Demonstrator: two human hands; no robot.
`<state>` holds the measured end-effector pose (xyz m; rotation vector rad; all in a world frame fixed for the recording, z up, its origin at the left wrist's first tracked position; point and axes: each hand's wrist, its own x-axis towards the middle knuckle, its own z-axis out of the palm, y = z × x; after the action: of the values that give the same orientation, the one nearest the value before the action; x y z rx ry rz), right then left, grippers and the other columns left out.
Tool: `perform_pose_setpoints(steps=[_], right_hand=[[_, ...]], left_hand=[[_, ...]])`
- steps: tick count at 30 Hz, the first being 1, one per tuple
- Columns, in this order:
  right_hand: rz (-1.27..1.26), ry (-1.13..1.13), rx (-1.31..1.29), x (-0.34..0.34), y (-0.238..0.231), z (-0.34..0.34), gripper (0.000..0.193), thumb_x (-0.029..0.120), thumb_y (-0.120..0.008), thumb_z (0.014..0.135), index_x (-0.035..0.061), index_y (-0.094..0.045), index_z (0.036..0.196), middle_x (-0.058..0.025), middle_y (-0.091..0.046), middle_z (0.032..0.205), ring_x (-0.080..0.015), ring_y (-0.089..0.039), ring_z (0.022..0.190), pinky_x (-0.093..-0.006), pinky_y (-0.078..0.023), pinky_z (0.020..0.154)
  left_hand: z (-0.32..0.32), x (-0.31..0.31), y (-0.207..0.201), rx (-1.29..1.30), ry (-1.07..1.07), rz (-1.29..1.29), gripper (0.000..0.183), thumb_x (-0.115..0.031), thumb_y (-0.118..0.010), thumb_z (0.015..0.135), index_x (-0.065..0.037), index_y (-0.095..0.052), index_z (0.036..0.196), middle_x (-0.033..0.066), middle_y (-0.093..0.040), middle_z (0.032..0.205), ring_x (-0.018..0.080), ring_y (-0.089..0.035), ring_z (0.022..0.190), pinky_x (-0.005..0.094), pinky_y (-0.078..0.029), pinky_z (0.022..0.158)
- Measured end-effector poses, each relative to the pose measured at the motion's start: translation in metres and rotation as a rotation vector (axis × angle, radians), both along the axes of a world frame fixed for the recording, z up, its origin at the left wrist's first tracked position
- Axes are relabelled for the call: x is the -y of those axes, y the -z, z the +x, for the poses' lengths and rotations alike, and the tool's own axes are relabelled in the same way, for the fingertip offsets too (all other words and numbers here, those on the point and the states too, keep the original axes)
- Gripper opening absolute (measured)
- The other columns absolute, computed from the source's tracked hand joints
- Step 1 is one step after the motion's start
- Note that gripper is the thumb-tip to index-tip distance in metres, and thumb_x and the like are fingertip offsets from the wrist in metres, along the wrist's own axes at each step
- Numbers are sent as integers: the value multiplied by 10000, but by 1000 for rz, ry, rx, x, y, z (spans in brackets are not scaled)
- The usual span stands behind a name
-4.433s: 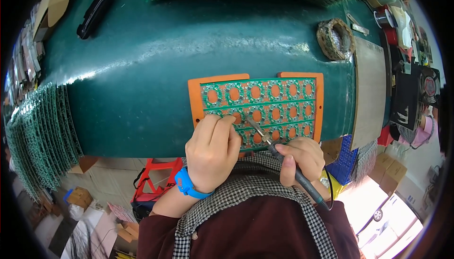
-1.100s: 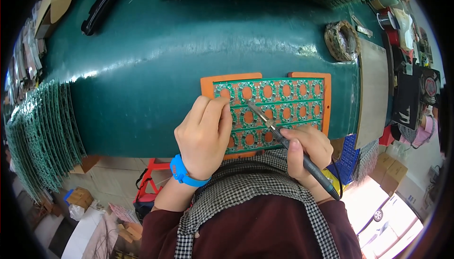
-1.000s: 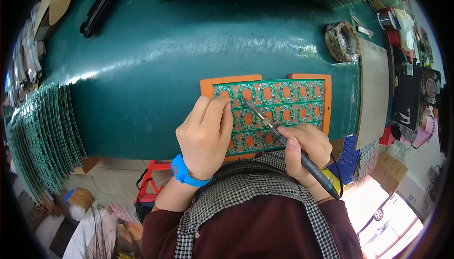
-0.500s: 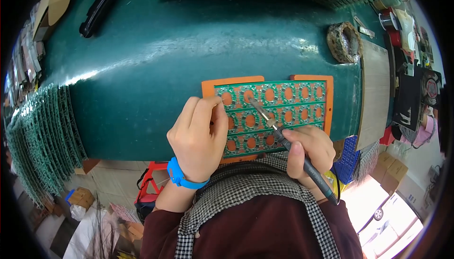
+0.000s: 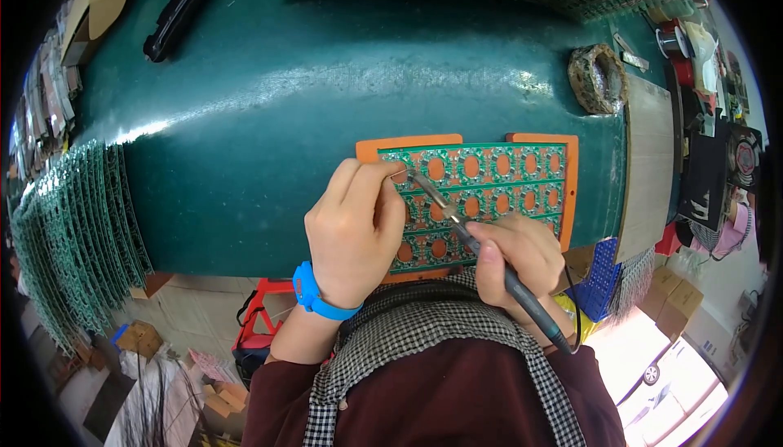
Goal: The person solders electronic components onto green circuit boards using a soldering iron and flux at a factory workbench.
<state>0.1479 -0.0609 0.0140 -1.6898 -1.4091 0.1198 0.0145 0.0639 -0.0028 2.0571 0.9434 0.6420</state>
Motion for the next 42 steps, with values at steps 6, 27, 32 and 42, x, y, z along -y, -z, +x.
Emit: perform_pose_setpoints(steps=[6, 27, 32, 42], right_hand=[[163, 499, 122, 39, -9, 42, 123, 29, -559, 821, -8, -639, 908, -123, -622, 737, -185, -571, 589, -286, -457, 539], [90, 565, 3, 75, 33, 80, 390, 229, -565, 922, -42, -532, 1200, -161, -552, 1108, -248, -576, 982, -362, -457, 868], [99, 242, -148, 85, 0, 42, 286, 228, -644, 808, -19, -629, 950, -121, -639, 774, -204, -620, 682, -288, -479, 604], [-29, -7, 19, 35, -1, 23, 171, 83, -691, 704, 14, -666, 858, -85, -641, 669, -198, -618, 533, -277, -468, 471]], left_hand=[[-26, 18, 8, 18, -119, 40, 77, 4, -554, 868, -21, -570, 938, 124, -582, 766, 284, -586, 587, 339, -460, 521], [-1, 65, 23, -76, -187, 313, 74, -43, -567, 872, -45, -558, 945, 86, -591, 639, 250, -588, 507, 332, -436, 451], [-9, 59, 18, 19, -171, 29, 71, -27, -577, 872, -30, -557, 940, 91, -610, 712, 207, -588, 526, 300, -440, 465], [-17, 54, 23, 176, -92, 9, 129, 56, -620, 795, 1, -565, 898, 87, -579, 713, 169, -555, 519, 267, -418, 449]])
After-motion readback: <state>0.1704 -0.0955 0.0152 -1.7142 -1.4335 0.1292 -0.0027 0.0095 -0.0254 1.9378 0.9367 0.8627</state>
